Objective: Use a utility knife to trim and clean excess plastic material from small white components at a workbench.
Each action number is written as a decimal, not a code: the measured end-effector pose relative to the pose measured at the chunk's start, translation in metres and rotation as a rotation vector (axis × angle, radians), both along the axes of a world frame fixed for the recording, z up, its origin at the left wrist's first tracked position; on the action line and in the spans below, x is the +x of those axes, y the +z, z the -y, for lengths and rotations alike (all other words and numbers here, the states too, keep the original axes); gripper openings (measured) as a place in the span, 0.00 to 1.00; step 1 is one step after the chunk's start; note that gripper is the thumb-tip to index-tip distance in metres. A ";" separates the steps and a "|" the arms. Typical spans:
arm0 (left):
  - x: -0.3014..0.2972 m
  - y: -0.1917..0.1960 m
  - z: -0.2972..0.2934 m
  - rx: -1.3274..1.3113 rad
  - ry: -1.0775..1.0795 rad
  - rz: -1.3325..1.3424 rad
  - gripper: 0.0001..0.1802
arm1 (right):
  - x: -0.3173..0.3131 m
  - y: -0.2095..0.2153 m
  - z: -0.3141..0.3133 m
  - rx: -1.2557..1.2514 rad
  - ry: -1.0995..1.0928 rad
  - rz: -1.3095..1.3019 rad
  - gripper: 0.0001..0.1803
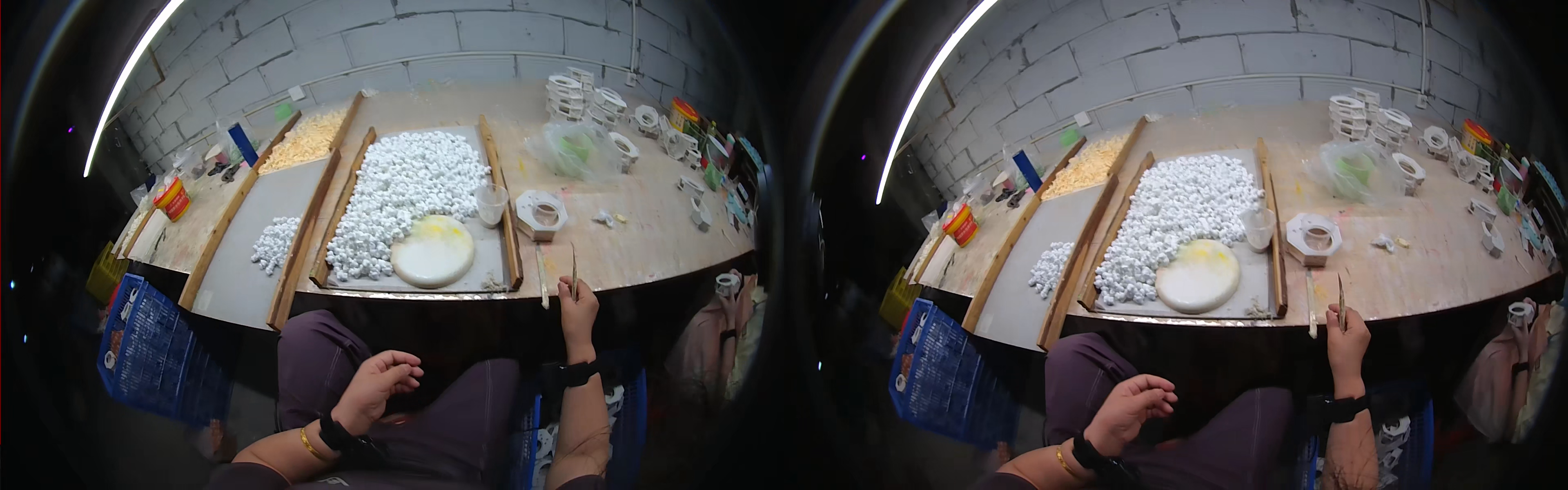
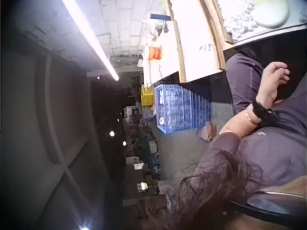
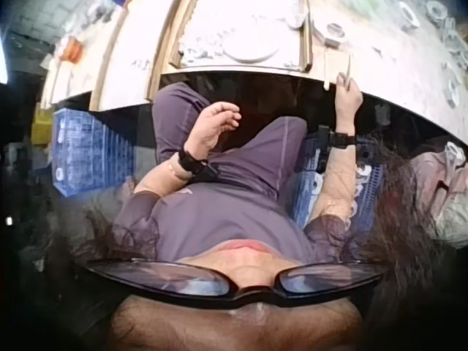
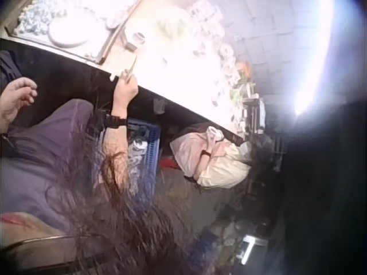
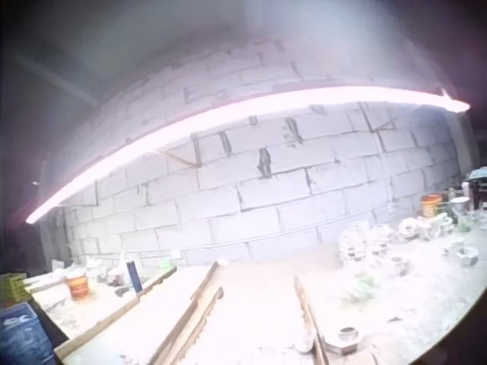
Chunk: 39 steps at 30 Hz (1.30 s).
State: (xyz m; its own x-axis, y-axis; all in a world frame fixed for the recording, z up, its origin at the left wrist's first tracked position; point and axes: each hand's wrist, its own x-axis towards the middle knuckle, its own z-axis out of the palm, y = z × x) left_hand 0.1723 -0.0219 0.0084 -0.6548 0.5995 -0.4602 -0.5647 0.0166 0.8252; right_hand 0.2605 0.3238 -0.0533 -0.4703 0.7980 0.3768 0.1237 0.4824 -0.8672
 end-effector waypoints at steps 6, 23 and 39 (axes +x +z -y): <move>0.004 -0.004 -0.007 -0.035 -0.089 -0.208 0.12 | 0.024 0.022 0.084 -0.574 0.382 -0.181 0.12; -0.030 0.023 0.086 -0.262 -0.258 -0.295 0.07 | 0.024 -0.011 0.215 -0.326 0.984 0.325 0.18; -0.076 0.029 0.190 -0.008 0.554 -0.420 0.08 | 0.079 -0.018 0.223 -0.151 0.608 0.723 0.14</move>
State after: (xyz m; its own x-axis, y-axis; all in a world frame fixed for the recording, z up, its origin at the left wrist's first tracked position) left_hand 0.0964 -0.2116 0.0373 -0.9870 0.1227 -0.1042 -0.1249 -0.1750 0.9766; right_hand 0.3391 0.1007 -0.0712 -0.8988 0.3570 -0.2543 0.4191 0.5300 -0.7372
